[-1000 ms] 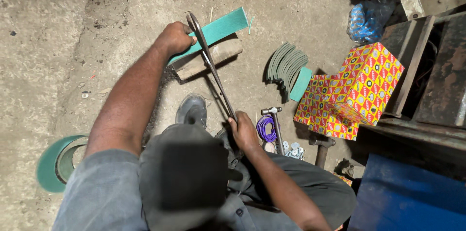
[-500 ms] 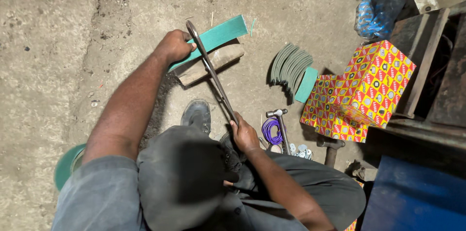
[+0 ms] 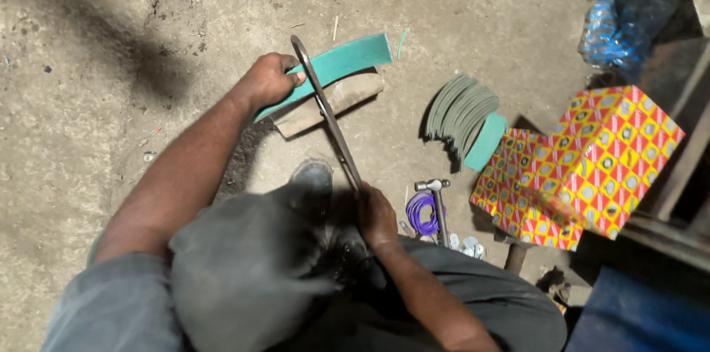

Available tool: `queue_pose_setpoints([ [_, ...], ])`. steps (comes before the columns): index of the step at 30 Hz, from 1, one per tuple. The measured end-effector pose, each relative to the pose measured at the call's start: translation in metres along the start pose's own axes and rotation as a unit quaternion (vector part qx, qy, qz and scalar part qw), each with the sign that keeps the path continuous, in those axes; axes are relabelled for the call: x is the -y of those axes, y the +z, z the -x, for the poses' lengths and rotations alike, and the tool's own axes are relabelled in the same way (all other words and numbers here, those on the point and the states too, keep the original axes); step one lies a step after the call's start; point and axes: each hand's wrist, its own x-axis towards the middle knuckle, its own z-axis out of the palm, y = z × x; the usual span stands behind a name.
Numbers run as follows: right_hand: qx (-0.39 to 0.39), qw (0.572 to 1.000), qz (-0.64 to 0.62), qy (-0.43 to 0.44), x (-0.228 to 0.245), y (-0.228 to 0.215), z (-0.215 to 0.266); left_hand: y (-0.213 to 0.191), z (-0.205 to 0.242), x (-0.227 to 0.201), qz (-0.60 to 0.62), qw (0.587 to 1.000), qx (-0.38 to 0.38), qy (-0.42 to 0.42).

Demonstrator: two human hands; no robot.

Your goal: The person sits on the ground and uses large shears to cut a long strip of teal material into smaller curved pieces. The cut pieces are stacked on the floor beside the work area.

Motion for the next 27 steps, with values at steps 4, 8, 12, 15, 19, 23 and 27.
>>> queue_pose_setpoints([
  [4,-0.047,0.996,0.032,-0.073,-0.013,-0.008,-0.012,0.008,-0.011,0.002,0.017,0.999,-0.006,0.03],
  [8,0.0,1.0,0.0,-0.002,-0.018,-0.016,-0.007,0.014,-0.009,-0.001,0.004,0.999,-0.025,0.019],
  [12,-0.05,0.994,0.026,-0.09,-0.002,-0.018,-0.011,0.009,-0.02,0.001,-0.06,0.996,-0.051,0.051],
  [15,0.01,1.0,0.026,-0.012,0.015,-0.028,0.01,0.017,-0.015,0.018,-0.07,0.996,-0.042,0.042],
  [19,0.085,0.994,0.017,0.073,0.032,-0.057,0.025,0.016,-0.012,0.024,-0.035,0.998,-0.019,0.041],
  [23,0.086,0.991,0.058,0.082,0.023,-0.051,0.014,0.018,-0.014,0.028,0.004,0.999,-0.007,0.041],
  [27,0.054,0.993,0.089,0.05,0.013,-0.028,-0.01,0.012,-0.016,0.022,0.011,0.999,-0.024,0.019],
])
